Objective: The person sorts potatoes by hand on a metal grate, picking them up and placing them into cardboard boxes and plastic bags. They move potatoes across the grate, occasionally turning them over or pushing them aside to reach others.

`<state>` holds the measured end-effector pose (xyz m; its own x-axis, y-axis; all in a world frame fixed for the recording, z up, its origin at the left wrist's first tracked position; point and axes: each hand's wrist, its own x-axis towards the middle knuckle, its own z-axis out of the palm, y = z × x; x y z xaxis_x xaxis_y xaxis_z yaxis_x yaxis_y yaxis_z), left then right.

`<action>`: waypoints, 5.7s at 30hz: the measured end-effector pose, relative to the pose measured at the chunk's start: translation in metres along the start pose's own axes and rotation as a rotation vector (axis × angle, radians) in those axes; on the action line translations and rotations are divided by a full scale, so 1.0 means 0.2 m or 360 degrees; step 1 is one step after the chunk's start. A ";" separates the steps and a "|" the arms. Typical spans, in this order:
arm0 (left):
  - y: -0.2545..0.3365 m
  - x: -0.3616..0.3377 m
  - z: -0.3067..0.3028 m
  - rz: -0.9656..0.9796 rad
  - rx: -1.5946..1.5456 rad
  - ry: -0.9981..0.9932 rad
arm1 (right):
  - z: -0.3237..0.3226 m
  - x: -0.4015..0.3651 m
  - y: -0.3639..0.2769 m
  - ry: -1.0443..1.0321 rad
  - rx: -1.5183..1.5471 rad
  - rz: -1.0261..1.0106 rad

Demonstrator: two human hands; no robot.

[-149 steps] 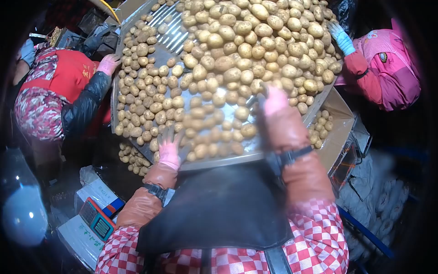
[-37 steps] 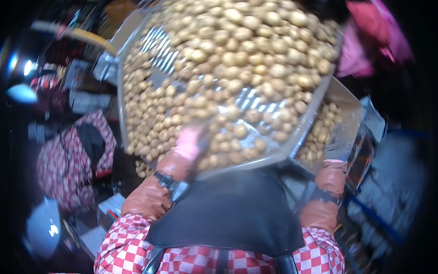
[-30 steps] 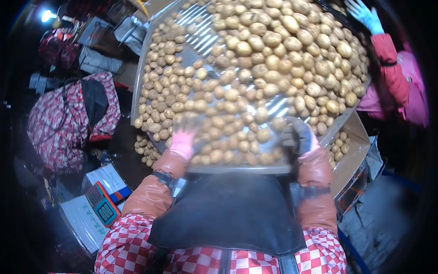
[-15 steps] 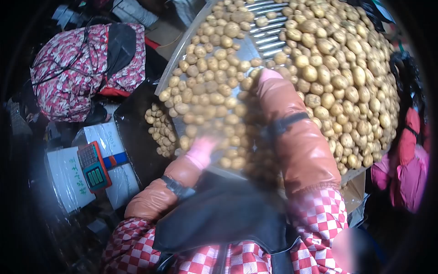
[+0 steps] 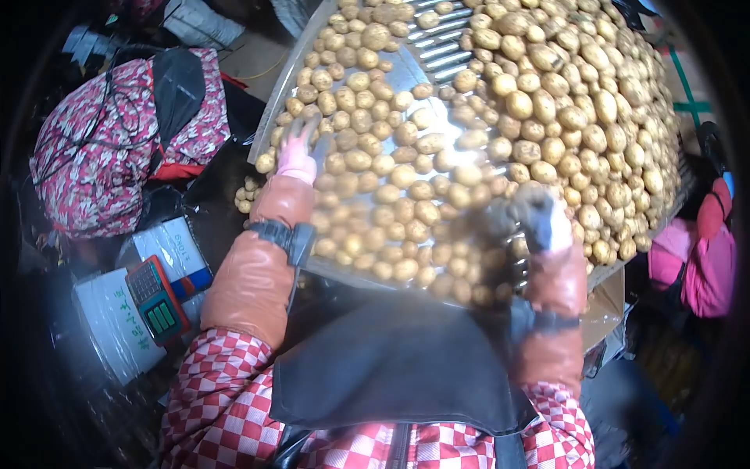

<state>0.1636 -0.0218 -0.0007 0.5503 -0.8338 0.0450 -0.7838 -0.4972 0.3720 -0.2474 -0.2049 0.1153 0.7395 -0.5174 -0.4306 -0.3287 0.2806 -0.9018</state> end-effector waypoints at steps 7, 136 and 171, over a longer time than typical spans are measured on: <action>-0.12 -0.23 -0.02 0.0048 -0.0010 -0.0313 | 0.07 -1.29 0.80 0.0075 -0.0493 0.1015; 0.50 -0.71 -0.08 0.0793 0.0265 -0.0558 | 0.10 -0.95 0.39 0.0778 0.0196 0.0399; 1.34 -0.27 0.04 0.0226 -0.0357 -0.1209 | 0.26 -0.75 0.70 0.0620 0.1616 -0.0372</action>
<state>-0.0789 -0.1119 0.0884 0.0406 -0.8610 -0.5070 -0.7105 -0.3816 0.5912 -0.3733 -0.0458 0.0555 0.4268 -0.8125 -0.3970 0.5599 0.5822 -0.5896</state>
